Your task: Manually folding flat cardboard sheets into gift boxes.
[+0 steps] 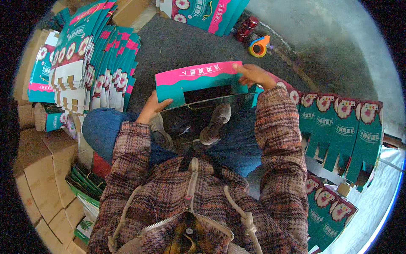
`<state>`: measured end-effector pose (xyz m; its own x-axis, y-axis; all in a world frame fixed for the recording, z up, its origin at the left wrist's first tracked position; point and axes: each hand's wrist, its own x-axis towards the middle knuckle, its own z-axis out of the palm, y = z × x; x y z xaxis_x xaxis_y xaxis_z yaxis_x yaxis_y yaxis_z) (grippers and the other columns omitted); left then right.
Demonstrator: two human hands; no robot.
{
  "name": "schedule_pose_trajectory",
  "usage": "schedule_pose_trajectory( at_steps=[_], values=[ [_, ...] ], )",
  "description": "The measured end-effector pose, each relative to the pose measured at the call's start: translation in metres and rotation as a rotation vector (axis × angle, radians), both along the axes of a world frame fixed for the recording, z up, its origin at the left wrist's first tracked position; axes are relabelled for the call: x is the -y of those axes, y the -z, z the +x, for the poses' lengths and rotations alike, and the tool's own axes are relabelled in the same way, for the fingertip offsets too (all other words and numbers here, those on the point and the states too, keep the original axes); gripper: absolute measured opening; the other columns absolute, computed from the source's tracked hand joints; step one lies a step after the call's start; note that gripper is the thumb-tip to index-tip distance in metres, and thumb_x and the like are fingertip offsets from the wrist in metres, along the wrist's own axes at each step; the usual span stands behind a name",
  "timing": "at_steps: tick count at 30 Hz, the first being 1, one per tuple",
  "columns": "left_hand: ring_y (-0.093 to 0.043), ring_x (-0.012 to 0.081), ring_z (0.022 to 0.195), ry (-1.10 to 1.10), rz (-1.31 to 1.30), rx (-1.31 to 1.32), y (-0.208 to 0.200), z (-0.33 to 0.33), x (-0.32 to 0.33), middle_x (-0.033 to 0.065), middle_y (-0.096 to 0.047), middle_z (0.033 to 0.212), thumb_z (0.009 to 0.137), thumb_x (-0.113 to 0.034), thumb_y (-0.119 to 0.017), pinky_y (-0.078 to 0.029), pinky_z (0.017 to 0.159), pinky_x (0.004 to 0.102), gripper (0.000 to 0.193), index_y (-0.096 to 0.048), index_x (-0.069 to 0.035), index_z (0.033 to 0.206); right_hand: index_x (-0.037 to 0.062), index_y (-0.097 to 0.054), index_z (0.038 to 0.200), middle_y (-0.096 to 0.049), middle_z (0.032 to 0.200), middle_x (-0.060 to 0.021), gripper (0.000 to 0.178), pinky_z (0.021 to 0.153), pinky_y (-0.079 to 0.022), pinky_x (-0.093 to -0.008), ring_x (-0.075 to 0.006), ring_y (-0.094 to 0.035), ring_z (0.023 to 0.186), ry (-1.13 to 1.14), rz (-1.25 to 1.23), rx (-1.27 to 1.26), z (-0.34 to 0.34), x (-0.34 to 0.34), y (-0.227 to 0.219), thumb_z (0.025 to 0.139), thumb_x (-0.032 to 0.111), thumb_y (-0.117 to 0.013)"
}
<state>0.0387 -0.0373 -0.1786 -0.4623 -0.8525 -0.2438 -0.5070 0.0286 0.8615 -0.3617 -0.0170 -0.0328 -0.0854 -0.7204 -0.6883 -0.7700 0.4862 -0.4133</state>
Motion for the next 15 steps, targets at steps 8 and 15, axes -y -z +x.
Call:
schedule_pose_trajectory(
  at_steps=[8,15],
  values=[
    [-0.054,0.0318,0.114,0.019,0.044,-0.249,-0.007,-0.005,0.000,0.0213,-0.054,0.124,0.079,-0.039,-0.070,-0.043,0.092,0.0403,0.066,-0.048,0.001,0.126,-0.0048,-0.039,0.135,-0.039,0.139,-0.0259,0.103,0.104,-0.035,-0.0419,-0.0362,-0.042,0.127,-0.497,0.006,0.104,-0.005,-0.022,0.012,0.068,0.069,-0.065],
    [-0.053,0.0259,0.113,-0.478,0.457,-0.101,-0.027,-0.006,-0.002,0.0158,-0.056,0.124,0.087,-0.055,-0.055,-0.041,0.094,0.0372,0.069,-0.049,0.000,0.128,-0.0024,-0.057,0.116,-0.061,0.116,-0.0216,0.086,0.088,-0.046,-0.0443,-0.0340,-0.059,0.105,-0.186,-0.515,-0.525,-0.014,0.007,0.069,0.063,0.063,-0.074]
  ],
)
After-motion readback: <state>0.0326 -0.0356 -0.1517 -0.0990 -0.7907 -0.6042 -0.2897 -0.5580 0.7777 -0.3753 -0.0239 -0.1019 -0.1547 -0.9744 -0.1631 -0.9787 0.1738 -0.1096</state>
